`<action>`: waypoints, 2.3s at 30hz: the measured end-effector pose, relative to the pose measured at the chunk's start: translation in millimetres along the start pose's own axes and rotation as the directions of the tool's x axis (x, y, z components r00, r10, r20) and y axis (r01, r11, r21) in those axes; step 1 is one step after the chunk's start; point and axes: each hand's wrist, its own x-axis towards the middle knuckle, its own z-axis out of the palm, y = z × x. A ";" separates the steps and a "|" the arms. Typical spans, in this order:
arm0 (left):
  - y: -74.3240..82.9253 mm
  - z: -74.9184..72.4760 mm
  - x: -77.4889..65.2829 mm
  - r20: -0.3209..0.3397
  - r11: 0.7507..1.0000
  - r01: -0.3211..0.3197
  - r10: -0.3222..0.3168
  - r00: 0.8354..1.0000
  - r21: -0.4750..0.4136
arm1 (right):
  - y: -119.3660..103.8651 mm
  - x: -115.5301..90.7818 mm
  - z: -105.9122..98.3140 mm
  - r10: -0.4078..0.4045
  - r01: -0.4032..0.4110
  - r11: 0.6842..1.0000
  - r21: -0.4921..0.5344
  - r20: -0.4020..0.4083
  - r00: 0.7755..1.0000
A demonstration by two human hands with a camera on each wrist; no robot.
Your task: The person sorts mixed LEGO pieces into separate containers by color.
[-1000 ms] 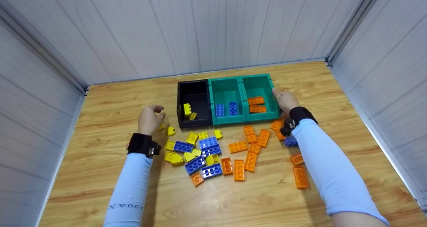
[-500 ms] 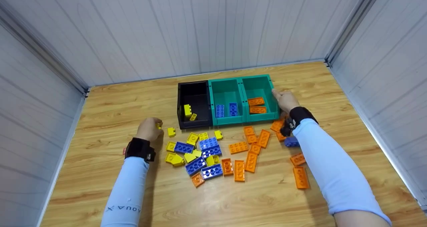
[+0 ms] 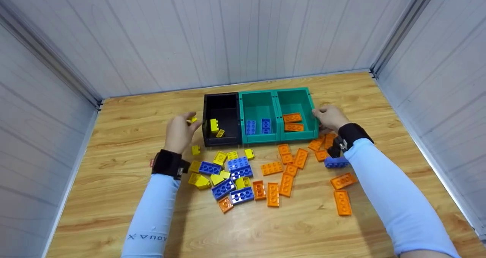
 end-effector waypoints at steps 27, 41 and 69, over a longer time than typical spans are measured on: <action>28.3 44.2 12.1 0.080 0.991 -0.137 0.136 0.987 0.006 | -24.2 13.2 12.4 0.059 -0.057 0.995 -0.085 0.013 0.998; -41.1 -3.3 -42.3 0.188 0.994 0.084 -0.096 0.977 0.073 | -22.4 14.2 9.1 0.029 -0.023 0.991 -0.135 0.041 0.999; -31.8 0.4 -43.5 0.105 0.975 0.170 -0.186 0.977 0.143 | -23.2 5.5 11.0 0.058 -0.052 0.993 -0.106 0.059 0.997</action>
